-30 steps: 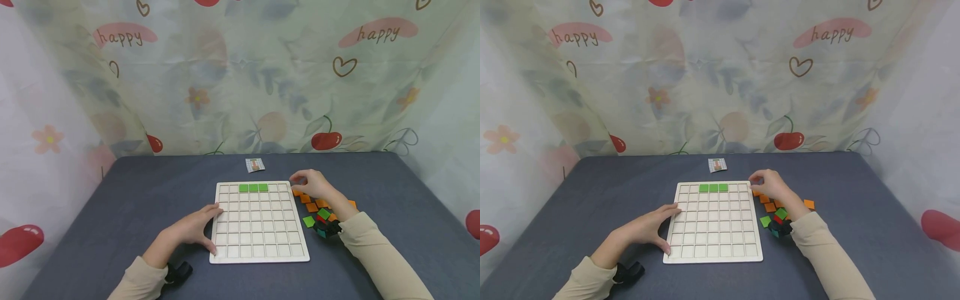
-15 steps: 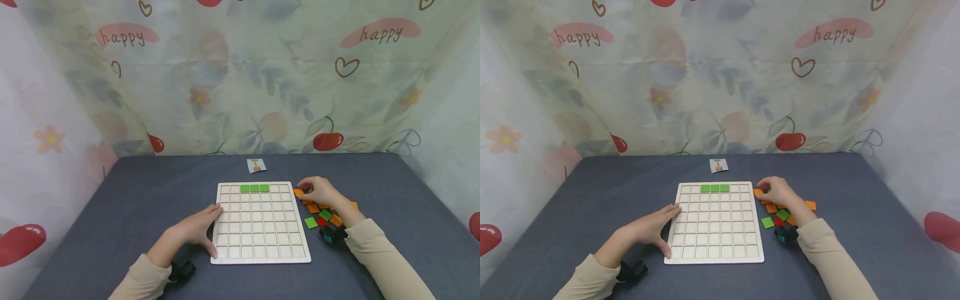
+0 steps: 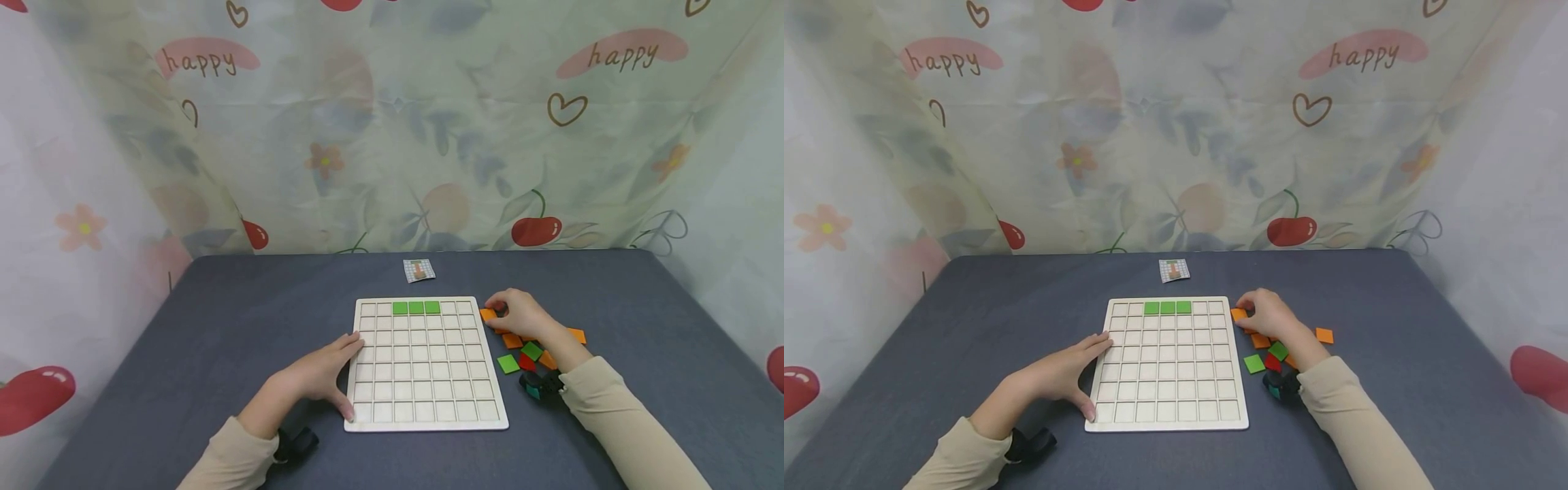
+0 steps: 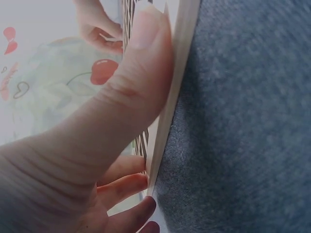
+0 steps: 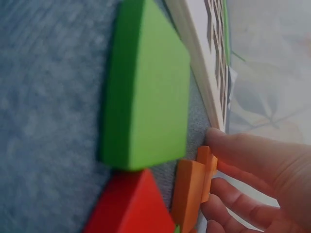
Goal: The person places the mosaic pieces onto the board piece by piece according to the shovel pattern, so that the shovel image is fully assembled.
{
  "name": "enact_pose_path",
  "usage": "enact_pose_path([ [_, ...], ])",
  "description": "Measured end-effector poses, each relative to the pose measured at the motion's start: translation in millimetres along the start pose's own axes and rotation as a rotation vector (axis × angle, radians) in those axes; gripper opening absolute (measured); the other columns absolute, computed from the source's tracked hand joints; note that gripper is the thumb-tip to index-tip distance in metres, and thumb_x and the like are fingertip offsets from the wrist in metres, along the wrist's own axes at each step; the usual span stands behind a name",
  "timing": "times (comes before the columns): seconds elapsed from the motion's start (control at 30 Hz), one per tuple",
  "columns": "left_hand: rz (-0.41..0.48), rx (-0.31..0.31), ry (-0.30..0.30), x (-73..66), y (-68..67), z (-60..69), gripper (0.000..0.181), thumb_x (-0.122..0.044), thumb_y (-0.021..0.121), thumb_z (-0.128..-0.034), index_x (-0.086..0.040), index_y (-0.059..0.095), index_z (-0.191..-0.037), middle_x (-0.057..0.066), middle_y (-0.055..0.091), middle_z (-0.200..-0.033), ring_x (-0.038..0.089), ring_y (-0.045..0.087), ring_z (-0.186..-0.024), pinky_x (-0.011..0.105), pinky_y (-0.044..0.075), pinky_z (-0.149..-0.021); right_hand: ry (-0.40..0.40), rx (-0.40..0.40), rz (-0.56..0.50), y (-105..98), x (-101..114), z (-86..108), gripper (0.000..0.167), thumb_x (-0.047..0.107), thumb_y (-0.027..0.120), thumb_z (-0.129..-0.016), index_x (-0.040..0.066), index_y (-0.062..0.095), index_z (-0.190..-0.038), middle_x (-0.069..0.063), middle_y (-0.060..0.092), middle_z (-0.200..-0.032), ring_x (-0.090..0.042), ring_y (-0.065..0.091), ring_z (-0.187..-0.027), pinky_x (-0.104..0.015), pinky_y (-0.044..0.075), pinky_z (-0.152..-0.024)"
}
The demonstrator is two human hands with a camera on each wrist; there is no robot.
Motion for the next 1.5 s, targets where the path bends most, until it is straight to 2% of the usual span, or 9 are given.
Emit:
enact_pose_path([
  [0.33,-0.006,-0.003,0.0,0.8,0.3,-0.6,0.119,-0.041,0.088,-0.0519,-0.003,0.026,-0.147,0.014,0.019,-0.156,0.032,0.018,-0.145,0.048,0.027,-0.112,-0.014,-0.017,0.038,1,2,-1.3,0.025,0.018,0.07,-0.083,0.001,0.066,-0.1,-0.014,0.059,-0.093,-0.02,0.05,-0.076,-0.03,0.045,-0.068],
  [0.53,0.006,-0.006,-0.01,1.2,0.7,-0.8,0.119,-0.04,0.088,-0.0512,-0.004,0.026,-0.147,0.013,0.018,-0.156,0.032,0.017,-0.145,0.048,0.027,-0.113,-0.018,-0.016,0.059,1,3,-0.8,0.024,0.019,0.069,-0.084,0.002,0.065,-0.1,-0.014,0.059,-0.094,-0.02,0.05,-0.077,-0.034,0.047,-0.072],
  [0.67,0.004,-0.007,-0.015,1.2,1.1,-0.8,0.119,-0.04,0.088,-0.0508,-0.004,0.027,-0.147,0.012,0.019,-0.156,0.032,0.016,-0.145,0.048,0.026,-0.113,-0.004,-0.017,0.051,-2,2,-0.1,0.024,0.019,0.068,-0.085,0.001,0.063,-0.101,-0.015,0.059,-0.097,-0.02,0.052,-0.078,-0.035,0.048,-0.072],
  [0.8,0.003,-0.008,-0.015,0.9,1.2,-0.9,0.12,-0.04,0.088,-0.0506,-0.004,0.027,-0.147,0.013,0.019,-0.156,0.033,0.015,-0.145,0.049,0.026,-0.113,0.002,-0.027,0.039,-4,4,0.5,0.026,0.019,0.067,-0.086,0.0,0.062,-0.102,-0.015,0.058,-0.093,-0.019,0.049,-0.075,-0.031,0.045,-0.067],
  [0.93,0.01,-0.016,-0.021,0.7,1.0,-1.0,0.12,-0.04,0.088,-0.0501,-0.004,0.027,-0.147,0.014,0.019,-0.156,0.033,0.016,-0.145,0.049,0.027,-0.112,-0.013,-0.037,0.023,-6,8,0.8,0.027,0.019,0.067,-0.086,-0.001,0.061,-0.103,-0.014,0.059,-0.093,-0.018,0.048,-0.072,-0.027,0.043,-0.064],
  [1.13,0.009,-0.037,-0.025,-1.0,-0.5,0.1,0.119,-0.04,0.089,-0.049,-0.005,0.029,-0.146,0.016,0.021,-0.154,0.033,0.026,-0.141,0.048,0.033,-0.109,-0.032,-0.041,0.008,-7,15,1.2,0.03,0.021,0.069,-0.084,0.0,0.062,-0.105,-0.015,0.06,-0.098,-0.018,0.051,-0.074,-0.028,0.046,-0.066],
  [1.5,-0.015,-0.066,-0.024,-2.6,-2.1,1.3,0.117,-0.039,0.09,-0.0471,-0.003,0.033,-0.144,0.017,0.025,-0.153,0.036,0.025,-0.141,0.05,0.029,-0.111,-0.067,-0.028,-0.051,-4,33,2.6,0.03,0.017,0.068,-0.085,-0.001,0.06,-0.108,-0.016,0.061,-0.101,-0.017,0.053,-0.074,-0.026,0.048,-0.062],
])
Point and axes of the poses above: each hand's wrist, its own z-axis away from the middle knuckle, its own y-axis out of the palm, x = y × z, the point moved 5 cm from there along -z, towards the middle knuckle
